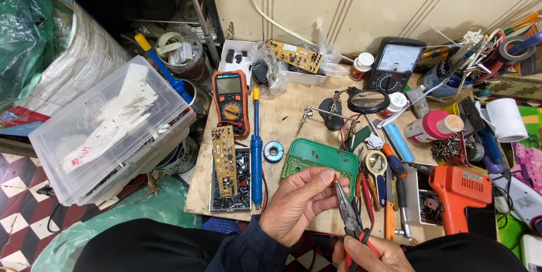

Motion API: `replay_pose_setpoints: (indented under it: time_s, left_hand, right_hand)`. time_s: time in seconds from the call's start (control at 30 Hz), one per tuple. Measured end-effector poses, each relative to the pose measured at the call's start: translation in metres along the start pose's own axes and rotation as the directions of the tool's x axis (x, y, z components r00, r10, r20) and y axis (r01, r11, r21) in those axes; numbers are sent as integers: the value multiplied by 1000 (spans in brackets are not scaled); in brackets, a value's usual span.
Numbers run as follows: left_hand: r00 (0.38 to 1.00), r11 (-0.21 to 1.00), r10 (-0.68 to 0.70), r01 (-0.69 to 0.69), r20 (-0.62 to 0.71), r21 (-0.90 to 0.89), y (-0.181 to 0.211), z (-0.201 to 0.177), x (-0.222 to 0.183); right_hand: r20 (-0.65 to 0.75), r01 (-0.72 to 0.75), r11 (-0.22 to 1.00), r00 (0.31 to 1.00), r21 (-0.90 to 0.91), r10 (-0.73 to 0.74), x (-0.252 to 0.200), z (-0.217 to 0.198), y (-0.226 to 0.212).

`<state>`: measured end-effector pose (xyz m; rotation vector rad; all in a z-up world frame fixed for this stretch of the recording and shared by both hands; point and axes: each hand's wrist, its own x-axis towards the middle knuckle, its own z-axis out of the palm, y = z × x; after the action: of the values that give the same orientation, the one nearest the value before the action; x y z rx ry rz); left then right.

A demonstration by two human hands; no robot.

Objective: Trimming excess component leads from a circuit board using side cutters at a repair bench.

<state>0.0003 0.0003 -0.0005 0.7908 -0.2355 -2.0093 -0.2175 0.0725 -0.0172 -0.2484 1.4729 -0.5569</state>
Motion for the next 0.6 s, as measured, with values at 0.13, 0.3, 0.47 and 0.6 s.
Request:
replay_pose_setpoints:
  time_s: [0.13,0.3,0.47,0.6]
  left_hand:
    - [1000,1000,-1,1,24,5,-1,-4,2]
    - [1000,1000,-10,10,8,12,0,-2,1]
    - [999,999,-33,33,-13,19,5,1,-1]
    - [1000,999,28,-28,-14,20,16,-11,4]
  right_hand:
    - [58,-4,998,998,-68,8,0,-2,-4]
    - [52,-30,999,998,-41,32,-2,0,-5]
    - [41,-80,997,996,-8,80,2,-4,-4]
    - [71,-14,994,997,-104,21,1,1,-1]
